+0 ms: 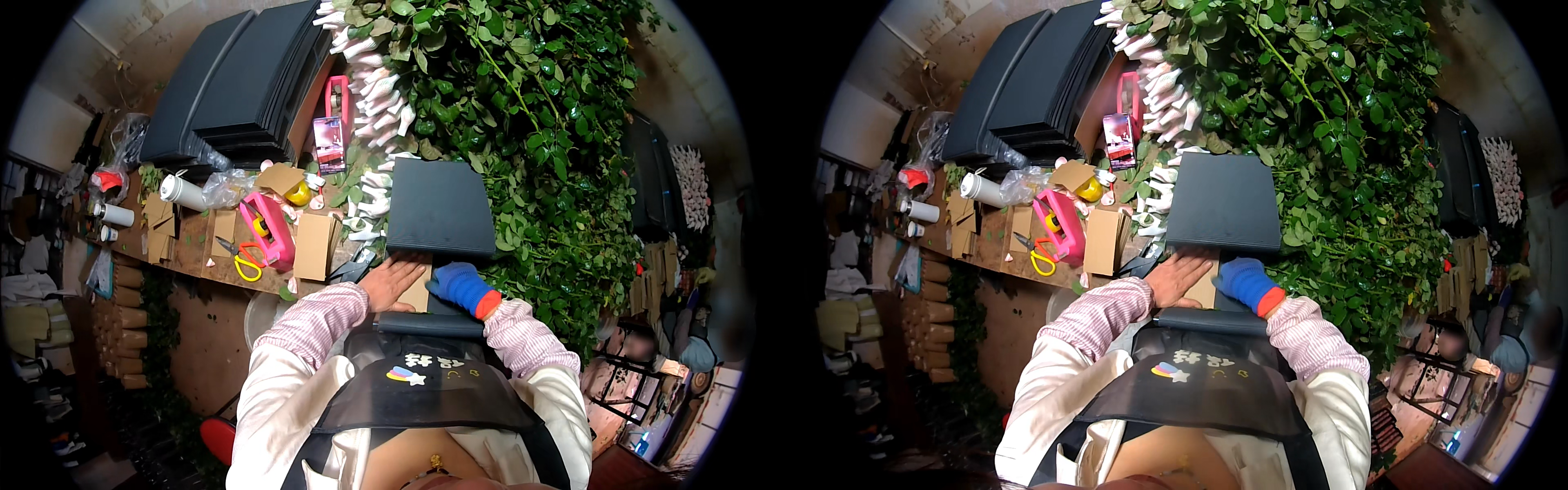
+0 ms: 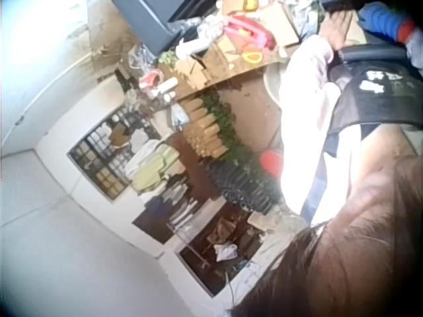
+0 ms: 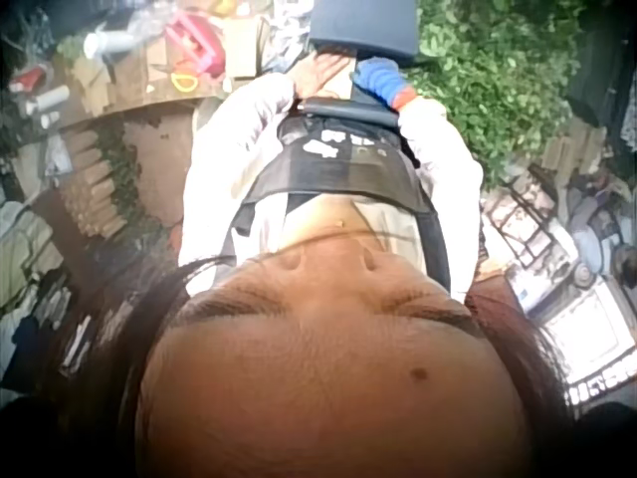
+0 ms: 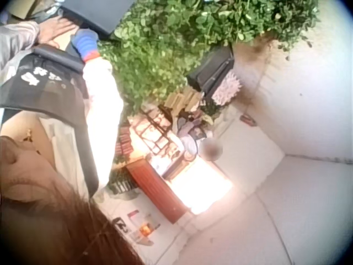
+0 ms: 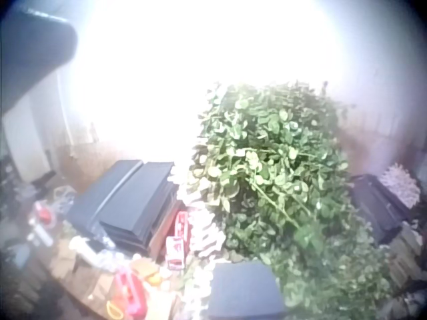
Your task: The person places white flower buds into a black rectangular tray, then adds green leafy branches on top to cover them. The person closes the tray and sets it aside, repeating the process with another tray.
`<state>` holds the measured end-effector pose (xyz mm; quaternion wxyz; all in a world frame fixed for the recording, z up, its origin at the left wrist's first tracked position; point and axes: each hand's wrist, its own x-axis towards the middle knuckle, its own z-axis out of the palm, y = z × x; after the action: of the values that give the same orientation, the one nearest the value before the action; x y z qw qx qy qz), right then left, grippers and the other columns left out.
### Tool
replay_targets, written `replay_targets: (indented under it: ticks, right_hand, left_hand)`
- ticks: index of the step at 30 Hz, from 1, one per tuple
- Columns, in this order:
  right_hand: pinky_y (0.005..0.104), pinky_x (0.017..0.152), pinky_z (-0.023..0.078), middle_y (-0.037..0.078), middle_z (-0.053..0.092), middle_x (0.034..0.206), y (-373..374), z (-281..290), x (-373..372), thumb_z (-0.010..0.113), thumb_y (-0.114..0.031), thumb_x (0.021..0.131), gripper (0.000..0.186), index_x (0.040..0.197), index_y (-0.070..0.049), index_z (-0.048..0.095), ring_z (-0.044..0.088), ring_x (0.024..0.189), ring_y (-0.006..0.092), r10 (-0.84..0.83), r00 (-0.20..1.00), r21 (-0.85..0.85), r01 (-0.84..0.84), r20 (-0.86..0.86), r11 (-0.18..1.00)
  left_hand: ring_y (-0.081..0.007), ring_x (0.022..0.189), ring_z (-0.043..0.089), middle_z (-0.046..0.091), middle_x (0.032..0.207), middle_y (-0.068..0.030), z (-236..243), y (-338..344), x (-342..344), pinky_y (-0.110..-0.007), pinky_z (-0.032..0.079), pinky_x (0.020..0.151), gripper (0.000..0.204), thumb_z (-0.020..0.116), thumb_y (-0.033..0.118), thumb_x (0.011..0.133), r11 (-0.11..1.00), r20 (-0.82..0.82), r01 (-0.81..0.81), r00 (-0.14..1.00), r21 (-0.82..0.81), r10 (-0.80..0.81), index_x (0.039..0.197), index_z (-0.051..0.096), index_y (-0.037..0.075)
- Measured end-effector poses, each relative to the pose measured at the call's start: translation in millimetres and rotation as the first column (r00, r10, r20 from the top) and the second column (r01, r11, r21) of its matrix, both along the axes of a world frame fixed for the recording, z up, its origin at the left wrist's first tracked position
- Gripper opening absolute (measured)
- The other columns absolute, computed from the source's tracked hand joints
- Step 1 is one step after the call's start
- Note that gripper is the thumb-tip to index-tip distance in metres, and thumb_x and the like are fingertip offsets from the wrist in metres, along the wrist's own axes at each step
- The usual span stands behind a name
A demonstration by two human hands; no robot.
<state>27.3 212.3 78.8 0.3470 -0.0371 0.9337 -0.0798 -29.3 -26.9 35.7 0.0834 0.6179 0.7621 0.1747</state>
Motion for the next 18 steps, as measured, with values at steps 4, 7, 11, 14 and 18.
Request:
replay_targets:
  ticks: [4,7,11,14,18]
  right_hand:
    - [0.0518,0.084,0.057,0.02,0.077,0.099,-9.7,-1.5,16.0,0.066,-0.051,0.088,0.046,0.098,-0.008,0.079,0.074,0.094,0.0392,0.182,0.983,-0.072,-0.184,-0.031,0.98]
    - [0.0531,0.084,0.056,0.023,0.075,0.095,-5.4,-16.3,21.9,0.069,-0.047,0.086,0.042,0.096,-0.007,0.077,0.073,0.093,0.0409,0.135,0.986,-0.166,-0.15,-0.098,0.975]
    - [0.0525,0.083,0.056,0.021,0.075,0.097,3.3,21.3,25.5,0.067,-0.047,0.09,0.04,0.099,-0.009,0.075,0.071,0.092,0.0426,0.059,0.997,-0.299,-0.074,-0.059,0.951]
    - [0.047,0.084,0.057,0.015,0.076,0.099,33.4,103.7,12.8,0.067,-0.044,0.095,0.037,0.103,-0.009,0.075,0.072,0.09,0.0389,-0.056,0.998,-0.577,0.027,-0.034,0.816]
    - [0.035,0.085,0.059,0.008,0.078,0.1,109.2,109.6,-29.3,0.062,-0.03,0.105,0.029,0.122,-0.008,0.072,0.074,0.09,0.0199,-0.724,0.575,-0.692,0.343,-0.38,0.635]
  left_hand:
    - [-0.0361,0.148,0.041,0.044,0.159,-0.0232,3.8,2.3,1.6,-0.052,0.023,0.127,0.104,0.06,0.069,0.093,0.999,-0.027,-0.013,1.0,-0.041,0.012,0.161,0.031,-0.002]
    - [-0.0381,0.144,0.044,0.045,0.156,-0.0257,11.3,9.2,-0.5,-0.053,0.03,0.123,0.103,0.06,0.069,0.093,0.995,0.021,0.0,1.0,-0.097,0.002,0.16,0.034,-0.004]
    - [-0.0386,0.149,0.039,0.042,0.159,-0.0246,9.9,8.8,-0.4,-0.055,0.024,0.125,0.101,0.058,0.07,0.094,0.995,-0.005,-0.017,1.0,-0.101,0.016,0.159,0.035,-0.004]
    - [-0.0395,0.155,0.031,0.037,0.163,-0.025,12.6,8.9,-0.4,-0.055,0.019,0.128,0.099,0.055,0.068,0.096,0.993,0.006,-0.015,1.0,-0.115,0.016,0.16,0.034,-0.004]
    - [-0.0405,0.154,0.032,0.04,0.161,-0.0261,13.2,11.2,-0.6,-0.056,0.02,0.127,0.086,0.057,0.057,0.1,0.995,0.027,-0.004,1.0,-0.1,0.007,0.158,0.038,-0.005]
